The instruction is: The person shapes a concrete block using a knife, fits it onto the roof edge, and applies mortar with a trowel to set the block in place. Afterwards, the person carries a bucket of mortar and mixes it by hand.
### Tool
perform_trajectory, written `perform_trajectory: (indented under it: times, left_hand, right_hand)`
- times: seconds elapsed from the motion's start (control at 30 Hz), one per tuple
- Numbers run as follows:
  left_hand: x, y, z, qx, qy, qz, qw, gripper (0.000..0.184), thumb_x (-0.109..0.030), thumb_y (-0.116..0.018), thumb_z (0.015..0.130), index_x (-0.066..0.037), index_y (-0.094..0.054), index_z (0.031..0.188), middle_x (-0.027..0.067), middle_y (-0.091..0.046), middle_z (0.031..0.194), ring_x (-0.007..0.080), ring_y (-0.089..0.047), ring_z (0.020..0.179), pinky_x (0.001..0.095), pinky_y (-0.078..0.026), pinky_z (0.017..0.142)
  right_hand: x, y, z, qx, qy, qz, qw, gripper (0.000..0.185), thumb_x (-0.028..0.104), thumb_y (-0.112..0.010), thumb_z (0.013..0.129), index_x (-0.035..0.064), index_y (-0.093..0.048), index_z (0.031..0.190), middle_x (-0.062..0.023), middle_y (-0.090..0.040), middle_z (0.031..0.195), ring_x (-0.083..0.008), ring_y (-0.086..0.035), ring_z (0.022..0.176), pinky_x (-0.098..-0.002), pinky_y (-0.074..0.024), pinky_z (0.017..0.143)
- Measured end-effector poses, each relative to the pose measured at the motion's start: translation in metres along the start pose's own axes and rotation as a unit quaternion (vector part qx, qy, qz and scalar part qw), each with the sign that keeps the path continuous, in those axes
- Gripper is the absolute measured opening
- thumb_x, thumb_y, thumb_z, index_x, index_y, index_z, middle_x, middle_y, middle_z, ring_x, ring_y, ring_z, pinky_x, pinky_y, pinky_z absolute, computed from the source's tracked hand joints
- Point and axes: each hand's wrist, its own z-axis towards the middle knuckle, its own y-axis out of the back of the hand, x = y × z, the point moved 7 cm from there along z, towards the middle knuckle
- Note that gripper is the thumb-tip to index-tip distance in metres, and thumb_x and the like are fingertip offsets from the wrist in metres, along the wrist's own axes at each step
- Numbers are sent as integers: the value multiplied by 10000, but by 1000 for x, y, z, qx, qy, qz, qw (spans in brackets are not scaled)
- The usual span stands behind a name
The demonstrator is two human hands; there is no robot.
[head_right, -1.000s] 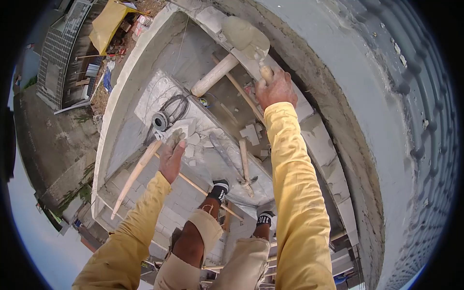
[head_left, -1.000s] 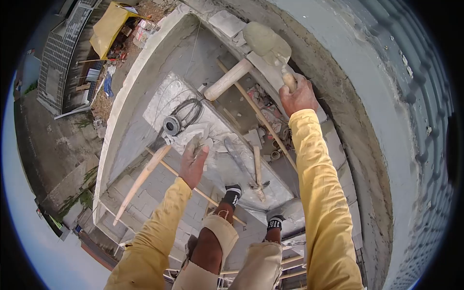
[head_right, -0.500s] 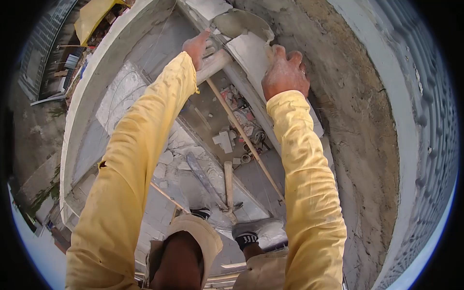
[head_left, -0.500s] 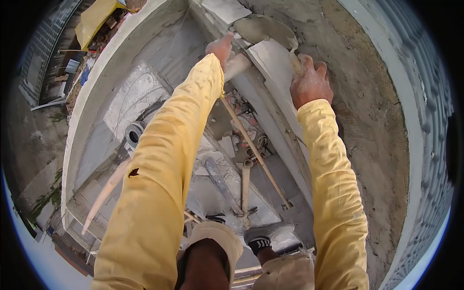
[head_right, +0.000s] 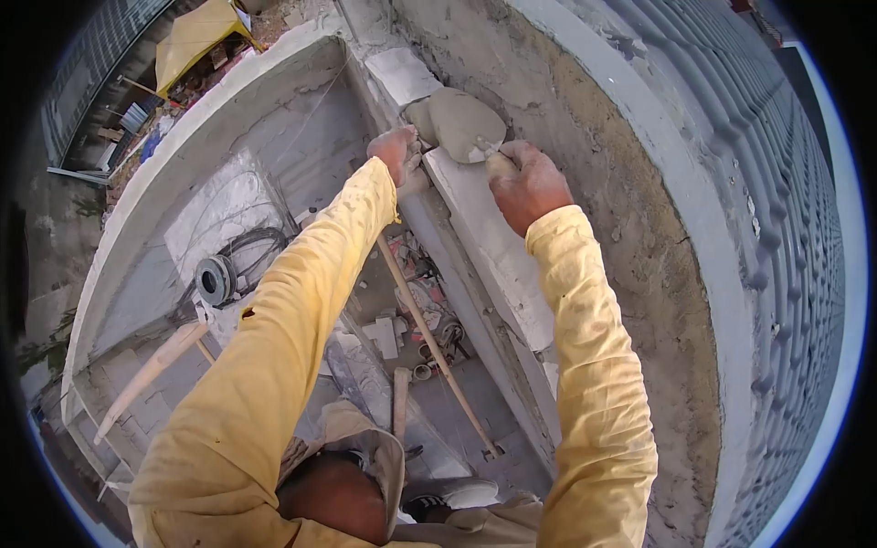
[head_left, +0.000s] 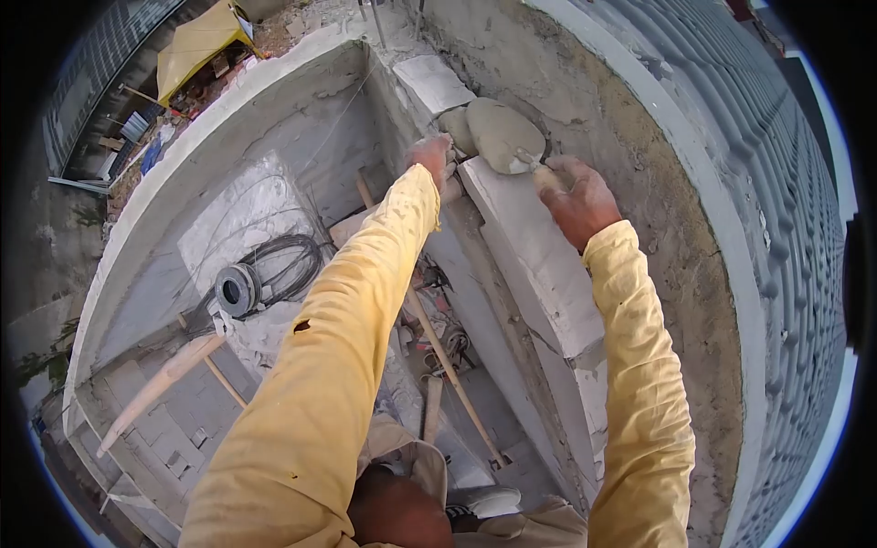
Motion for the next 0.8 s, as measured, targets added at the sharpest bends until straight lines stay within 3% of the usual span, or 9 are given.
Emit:
perform_trajectory:
  times: [0.1, 0.2, 0.27, 0.3, 0.4, 0.57, 0.73, 0.8]
  left_hand:
    - [-3, 4, 2, -32, 17, 49, 998, 350, -227, -695, 862, -14, -640, 1134, 95, -647, 1119, 224, -592, 954, 386, -491, 843]
    - [-2, 2, 17, 42, 7, 93, 995, 244, -157, -658, 934, -72, -626, 1160, 44, -638, 1186, 199, -601, 1074, 377, -546, 902]
    - [-5, 1, 7, 43, 32, 57, 997, 239, -149, -648, 936, -79, -627, 1163, 42, -642, 1183, 201, -604, 1073, 382, -541, 915]
    - [-1, 0, 2, 45, 59, 22, 997, 235, -141, -639, 938, -85, -628, 1166, 40, -646, 1179, 202, -608, 1072, 387, -536, 927]
    - [-3, -1, -4, 35, 76, 3, 996, 231, -119, -628, 937, -101, -633, 1167, 31, -652, 1170, 205, -617, 1063, 392, -515, 952]
    - [5, 3, 8, 42, 64, -21, 997, 229, -121, -630, 942, -106, -639, 1170, 23, -667, 1154, 193, -619, 1059, 399, -488, 969]
    - [0, 9, 1, 67, 54, -23, 996, 233, -103, -614, 926, -111, -634, 1158, 38, -663, 1080, 188, -621, 1011, 410, -499, 903]
    - [-6, 19, -8, 41, 55, -15, 998, 307, -106, -623, 918, -95, -608, 1225, 49, -642, 1148, 197, -620, 1016, 399, -513, 880]
  right_hand:
    - [2, -34, 28, 44, 2, 40, 998, 321, 207, -633, 888, 21, -671, 1147, -256, -686, 1100, -386, -655, 1068, -422, -502, 955]
    - [17, -51, 45, 63, -38, -2, 997, 310, 232, -615, 900, 9, -686, 1103, -231, -710, 986, -341, -710, 924, -400, -542, 858]
    - [19, -54, 47, 148, -119, 5, 982, 337, 259, -595, 913, 3, -685, 1113, -205, -708, 901, -299, -722, 732, -383, -564, 725]
    - [20, -54, 47, 162, -114, -16, 980, 353, 281, -577, 941, 2, -682, 1130, -171, -693, 795, -269, -695, 595, -383, -552, 621]
    - [15, -38, 28, 151, -109, 4, 982, 367, 304, -565, 964, 9, -675, 1152, -147, -689, 756, -259, -701, 618, -391, -545, 609]
    - [13, -18, -14, 142, -113, 4, 983, 380, 321, -567, 975, 24, -662, 1191, -108, -647, 705, -213, -613, 528, -372, -530, 551]
    - [16, 20, -42, 165, -131, -10, 977, 368, 300, -569, 980, 20, -674, 1194, -94, -626, 688, -198, -616, 552, -353, -515, 539]
    - [19, 33, -46, 160, -106, -23, 981, 348, 287, -565, 986, 12, -690, 1160, -84, -616, 698, -175, -605, 545, -348, -517, 545]
